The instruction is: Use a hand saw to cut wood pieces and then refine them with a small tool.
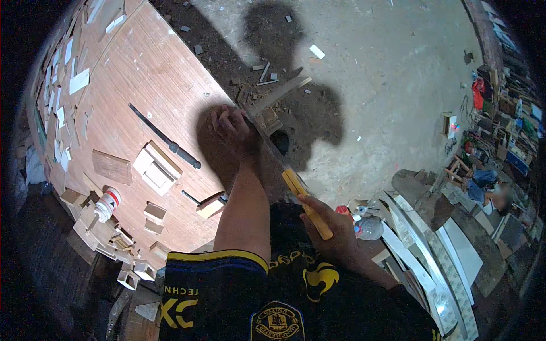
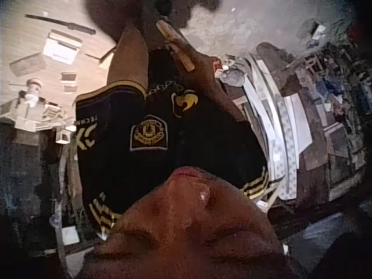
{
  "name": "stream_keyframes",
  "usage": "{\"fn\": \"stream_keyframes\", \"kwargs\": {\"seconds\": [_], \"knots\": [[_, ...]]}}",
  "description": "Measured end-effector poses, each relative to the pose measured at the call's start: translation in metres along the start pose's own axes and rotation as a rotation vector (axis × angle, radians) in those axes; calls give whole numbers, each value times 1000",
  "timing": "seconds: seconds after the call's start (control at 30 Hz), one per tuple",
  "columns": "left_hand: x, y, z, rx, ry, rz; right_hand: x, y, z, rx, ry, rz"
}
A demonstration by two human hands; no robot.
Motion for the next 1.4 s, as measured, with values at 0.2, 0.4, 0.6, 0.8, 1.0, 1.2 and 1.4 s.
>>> {"fn": "stream_keyframes", "kwargs": {"seconds": [0.2, 0.4, 0.6, 0.8, 1.0, 1.2, 1.4], "knots": [[7, -14, -10, -60, 94, -66, 8, 1, -4, 7, 21, -10], [2, -5, -8, -76, 94, -70, 4, 1, 4, 45, -121, 37], [14, 1, 0, -113, 212, -295, -6, 3, 7, 141, -102, -5], [24, -38, -12, -628, 357, -725, -8, 6, -7, 87, 14, 47], [9, -13, -5, -72, 194, -113, -13, 6, -7, 103, -12, 11], [10, -10, -4, -40, 171, -103, -17, -4, 3, 93, -61, -2], [26, -52, -28, -745, 307, -607, -14, 7, -6, 75, -38, 63]]}}
Point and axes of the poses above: each hand's wrist, its own y-axis away from the middle knuckle, its own z-axis out of the palm, x = y × z, the point moved 2 cm from there along -y, towards the middle knuckle, and after that the axes turned 5 degrees about x, right-handed, at the moved point
